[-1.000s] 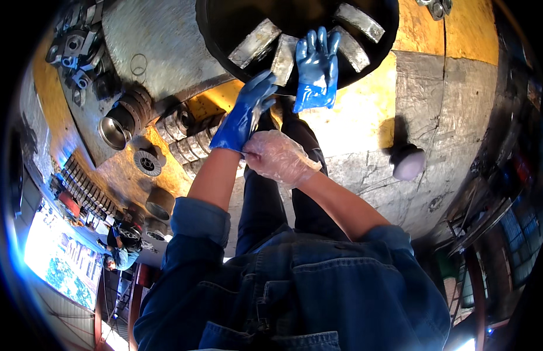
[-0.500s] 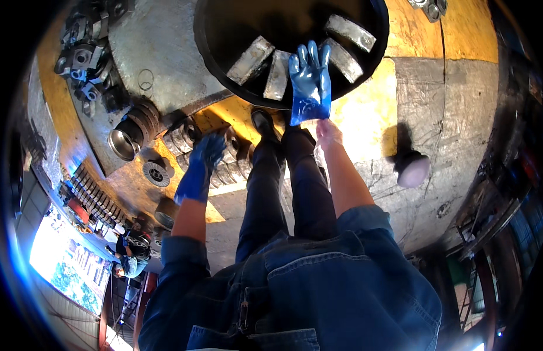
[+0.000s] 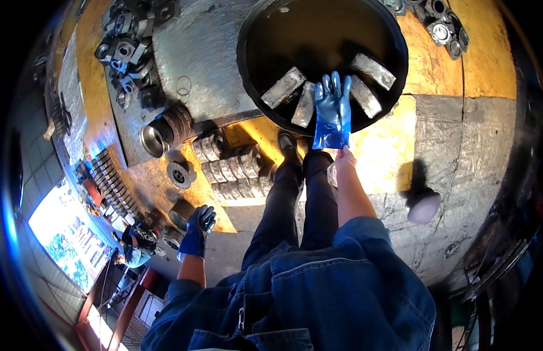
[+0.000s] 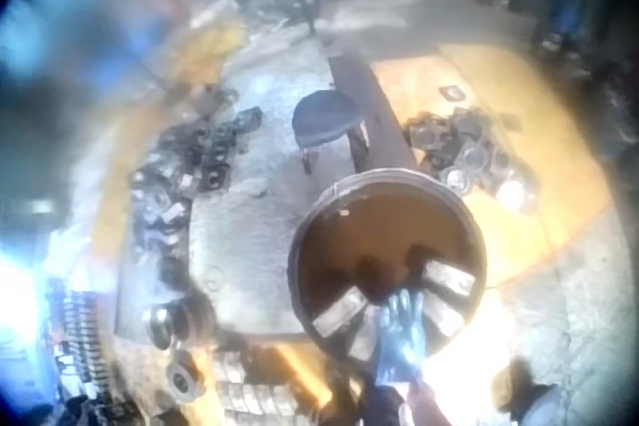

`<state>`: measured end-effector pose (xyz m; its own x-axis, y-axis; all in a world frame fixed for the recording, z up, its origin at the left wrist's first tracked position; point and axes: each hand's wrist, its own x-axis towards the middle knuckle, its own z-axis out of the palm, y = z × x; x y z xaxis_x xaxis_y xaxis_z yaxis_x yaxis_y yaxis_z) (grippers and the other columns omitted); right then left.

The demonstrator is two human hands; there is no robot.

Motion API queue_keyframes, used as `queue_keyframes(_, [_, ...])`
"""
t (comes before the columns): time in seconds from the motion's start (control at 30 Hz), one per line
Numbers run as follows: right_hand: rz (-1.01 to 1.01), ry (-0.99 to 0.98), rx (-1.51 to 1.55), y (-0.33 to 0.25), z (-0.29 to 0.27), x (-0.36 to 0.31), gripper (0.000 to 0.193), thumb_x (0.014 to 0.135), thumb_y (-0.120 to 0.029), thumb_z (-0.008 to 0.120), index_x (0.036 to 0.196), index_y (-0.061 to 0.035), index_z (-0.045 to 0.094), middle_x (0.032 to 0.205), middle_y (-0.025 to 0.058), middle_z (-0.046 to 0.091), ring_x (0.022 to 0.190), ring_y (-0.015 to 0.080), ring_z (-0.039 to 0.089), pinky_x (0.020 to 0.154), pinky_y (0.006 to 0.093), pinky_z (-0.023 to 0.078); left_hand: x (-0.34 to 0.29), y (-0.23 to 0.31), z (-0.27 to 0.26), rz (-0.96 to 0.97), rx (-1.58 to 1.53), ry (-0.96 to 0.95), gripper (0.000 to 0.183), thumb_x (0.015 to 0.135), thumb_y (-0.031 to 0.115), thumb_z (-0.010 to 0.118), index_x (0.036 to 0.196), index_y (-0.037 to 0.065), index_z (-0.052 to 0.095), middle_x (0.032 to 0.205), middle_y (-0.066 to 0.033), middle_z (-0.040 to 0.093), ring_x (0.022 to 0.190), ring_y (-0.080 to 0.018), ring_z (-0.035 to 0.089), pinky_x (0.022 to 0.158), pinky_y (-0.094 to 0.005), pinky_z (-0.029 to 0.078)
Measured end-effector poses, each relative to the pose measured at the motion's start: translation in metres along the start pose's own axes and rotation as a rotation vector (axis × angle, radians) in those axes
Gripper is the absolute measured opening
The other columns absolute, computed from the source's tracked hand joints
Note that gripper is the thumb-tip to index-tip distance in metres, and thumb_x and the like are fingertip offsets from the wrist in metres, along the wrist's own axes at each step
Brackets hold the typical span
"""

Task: The person puts on blue gloves, sits on the floor, and uses a brush to clean a metal part submerged in a bin of liquid, then lifts the part to continue cleaning it.

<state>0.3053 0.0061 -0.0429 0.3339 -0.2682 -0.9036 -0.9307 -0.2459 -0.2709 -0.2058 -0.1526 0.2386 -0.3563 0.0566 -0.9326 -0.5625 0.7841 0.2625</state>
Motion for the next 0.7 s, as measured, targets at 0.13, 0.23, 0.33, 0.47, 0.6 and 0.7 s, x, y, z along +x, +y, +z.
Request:
queue_keyframes(0.13, [-0.106,-0.005,-0.206,-0.015,-0.012,-0.020,0.014,0.097,-0.008,0.079,0.101,0.0007,0.068,0.089,0.0107,0.070,0.072,0.0194,0.067,0.057,0.0237,0.054,-0.030,-0.017,-0.020,-0.015,-0.032,0.204,0.038,0.105,0.046,0.062,0.125,0.015,0.071,0.126,-0.0115,0.076,0.105,-0.0293,0.073,0.090,-0.0444,0.056])
queue_keyframes(0.23, [-0.286,-0.158,-0.420,-0.043,-0.025,-0.025,0.018,0.095,-0.014,0.079,0.099,0.0013,0.070,0.084,0.0089,0.070,0.072,0.0195,0.067,0.060,0.0292,0.052,-0.050,-0.016,-0.036,0.004,-0.052,0.223,0.044,0.106,0.050,0.059,0.131,0.016,0.068,0.129,-0.0114,0.076,0.108,-0.0267,0.074,0.088,-0.0426,0.058])
queue_keyframes(0.33, [-0.502,-0.208,-0.757,-0.073,-0.009,-0.044,0.021,0.094,-0.020,0.081,0.092,-0.0009,0.073,0.080,0.0071,0.071,0.068,0.0168,0.064,0.062,0.0321,0.051,-0.063,-0.010,-0.058,0.038,-0.118,0.229,0.045,0.107,0.051,0.058,0.133,0.015,0.067,0.129,-0.0114,0.076,0.108,-0.0263,0.074,0.090,-0.0421,0.057])
queue_keyframes(0.47, [-1.038,-0.284,-0.943,-0.097,0.016,-0.090,0.033,0.092,-0.031,0.080,0.090,0.0014,0.075,0.083,0.0090,0.074,0.076,0.0209,0.068,0.075,0.0365,0.054,-0.077,0.016,-0.061,0.137,-0.178,0.208,0.056,0.109,0.051,0.051,0.146,0.009,0.060,0.136,-0.0148,0.072,0.118,-0.0308,0.071,0.095,-0.0429,0.056])
queue_keyframes(0.6, [-1.426,-0.418,-1.385,-0.099,0.045,-0.252,0.036,0.092,-0.036,0.075,0.100,-0.0018,0.077,0.094,0.0200,0.078,0.089,0.0346,0.075,0.085,0.0441,0.057,-0.085,0.016,-0.079,0.164,-0.242,0.233,0.063,0.112,0.054,0.041,0.154,0.008,0.052,0.147,-0.0167,0.064,0.129,-0.0334,0.065,0.110,-0.0481,0.047])
queue_keyframes(0.7, [-1.593,-0.446,-1.422,-0.101,0.064,-0.315,0.034,0.091,-0.035,0.069,0.095,-0.0018,0.078,0.092,0.0234,0.076,0.092,0.0414,0.074,0.087,0.0470,0.057,-0.051,0.047,-0.091,0.191,-0.318,0.160,0.062,0.113,0.054,0.036,0.154,0.009,0.049,0.149,-0.0167,0.063,0.127,-0.0343,0.065,0.104,-0.0479,0.047])
